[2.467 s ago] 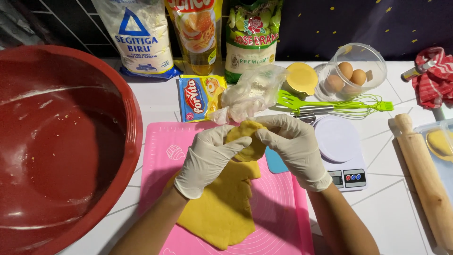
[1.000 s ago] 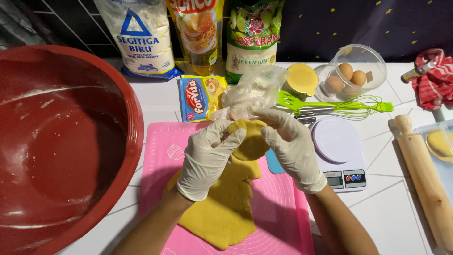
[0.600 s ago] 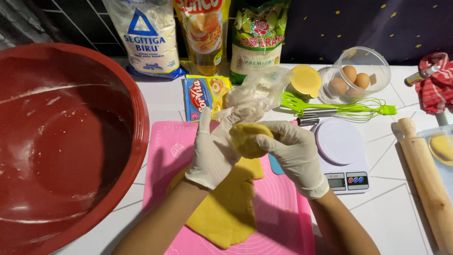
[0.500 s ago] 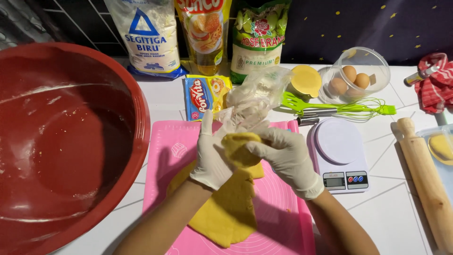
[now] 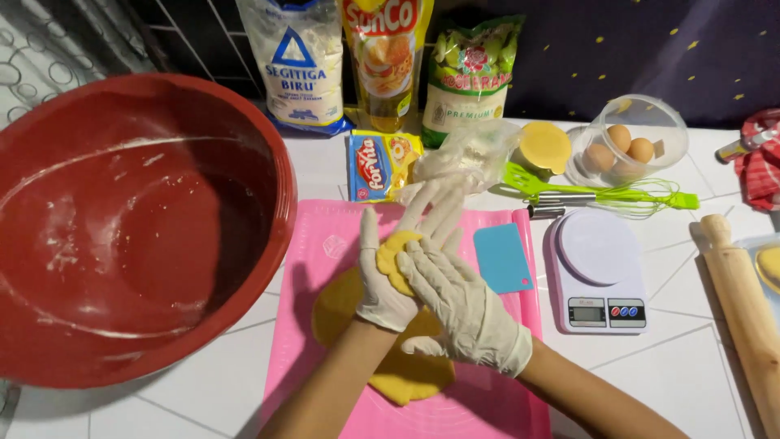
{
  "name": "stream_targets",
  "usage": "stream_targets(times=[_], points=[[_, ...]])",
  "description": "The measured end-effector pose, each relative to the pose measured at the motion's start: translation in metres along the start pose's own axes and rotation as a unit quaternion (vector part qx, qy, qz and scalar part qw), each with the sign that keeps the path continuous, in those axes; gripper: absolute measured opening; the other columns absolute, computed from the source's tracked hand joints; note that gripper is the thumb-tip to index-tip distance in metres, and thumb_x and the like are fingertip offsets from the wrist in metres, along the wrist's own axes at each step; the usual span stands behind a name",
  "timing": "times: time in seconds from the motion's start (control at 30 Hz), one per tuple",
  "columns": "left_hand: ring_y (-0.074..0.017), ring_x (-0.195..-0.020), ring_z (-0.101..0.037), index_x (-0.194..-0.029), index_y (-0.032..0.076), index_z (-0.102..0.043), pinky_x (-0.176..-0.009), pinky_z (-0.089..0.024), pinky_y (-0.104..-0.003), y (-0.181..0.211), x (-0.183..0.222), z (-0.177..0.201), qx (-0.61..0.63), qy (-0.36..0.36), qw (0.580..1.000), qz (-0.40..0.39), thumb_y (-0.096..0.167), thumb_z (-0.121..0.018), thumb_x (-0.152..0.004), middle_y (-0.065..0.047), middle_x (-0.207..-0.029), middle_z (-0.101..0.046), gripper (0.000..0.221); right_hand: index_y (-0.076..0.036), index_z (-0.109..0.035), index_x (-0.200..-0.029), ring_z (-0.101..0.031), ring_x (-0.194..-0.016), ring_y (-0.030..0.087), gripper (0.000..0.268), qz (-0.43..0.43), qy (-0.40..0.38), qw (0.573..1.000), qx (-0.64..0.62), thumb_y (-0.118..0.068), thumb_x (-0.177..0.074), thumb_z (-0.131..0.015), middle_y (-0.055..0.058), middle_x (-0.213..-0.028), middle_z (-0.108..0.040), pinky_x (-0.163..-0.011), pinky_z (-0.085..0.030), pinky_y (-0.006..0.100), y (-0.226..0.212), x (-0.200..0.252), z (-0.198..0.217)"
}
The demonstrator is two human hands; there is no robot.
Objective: Tearing off pieces of dough, weighing them on a digital scale for consistency, and shaping them into small rounds by hand.
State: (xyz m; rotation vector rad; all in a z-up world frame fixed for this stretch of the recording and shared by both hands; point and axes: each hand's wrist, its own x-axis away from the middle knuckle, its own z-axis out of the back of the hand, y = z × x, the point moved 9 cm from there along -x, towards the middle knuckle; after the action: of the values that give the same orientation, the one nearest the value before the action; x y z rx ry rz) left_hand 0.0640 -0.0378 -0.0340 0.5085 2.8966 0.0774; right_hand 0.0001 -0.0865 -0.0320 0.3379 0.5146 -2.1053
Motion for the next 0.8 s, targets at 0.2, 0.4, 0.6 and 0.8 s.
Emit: stream_targets(times=[0.2, 0.4, 0.6, 0.8], points=[[-0.0324, -0.156, -0.021, -0.162, 0.009, -0.028, -0.128, -0.018, -0.046, -0.008, 0.027, 0.026, 0.006, 0.009, 0.996, 0.085, 0.066, -0.041, -0.101, -0.026, -0.166, -0.023, 0.084, -0.006, -0.036, -0.155, -0.044, -0.15, 0.033, 0.076, -0.042, -0.011, 0.99, -0.135, -0.06, -0.102, -0.042, 0.017, -0.16, -0.044, -0.118, -0.037, 0.052, -0.009, 0.004, 0.023], [-0.0323, -0.155, -0.024, -0.159, 0.009, -0.034, -0.126, -0.01, -0.044, -0.024, 0.043, 0.027, -0.049, 0.066, 0.995, 0.053, 0.059, -0.042, -0.102, -0.026, -0.162, -0.031, 0.076, 0.005, -0.022, -0.158, -0.024, -0.155, 0.045, 0.106, -0.02, -0.045, 0.998, -0.04, -0.075, -0.092, -0.045, 0.028, -0.164, -0.026, -0.129, -0.02, 0.057, -0.027, 0.022, -0.025], [-0.0341, -0.159, -0.013, -0.16, 0.008, -0.031, -0.13, -0.008, -0.049, -0.023, 0.047, 0.011, 0.048, -0.004, 0.991, 0.124, 0.069, -0.042, -0.1, -0.025, -0.168, -0.019, 0.086, 0.0, -0.021, -0.161, -0.015, -0.162, 0.036, 0.079, -0.03, 0.0, 0.966, -0.258, -0.06, -0.109, -0.028, 0.02, -0.17, -0.019, -0.135, -0.016, 0.055, -0.022, 0.016, 0.022], [-0.0317, -0.154, -0.028, -0.158, 0.011, -0.035, -0.124, -0.026, -0.042, -0.015, 0.037, 0.011, 0.037, 0.055, 0.994, 0.09, 0.068, -0.05, -0.095, -0.024, -0.163, -0.031, 0.086, 0.001, -0.034, -0.155, -0.046, -0.147, 0.042, 0.076, 0.037, 0.016, 0.999, 0.005, -0.056, -0.106, -0.044, 0.019, -0.158, -0.044, -0.12, -0.043, 0.054, -0.042, 0.048, -0.018]])
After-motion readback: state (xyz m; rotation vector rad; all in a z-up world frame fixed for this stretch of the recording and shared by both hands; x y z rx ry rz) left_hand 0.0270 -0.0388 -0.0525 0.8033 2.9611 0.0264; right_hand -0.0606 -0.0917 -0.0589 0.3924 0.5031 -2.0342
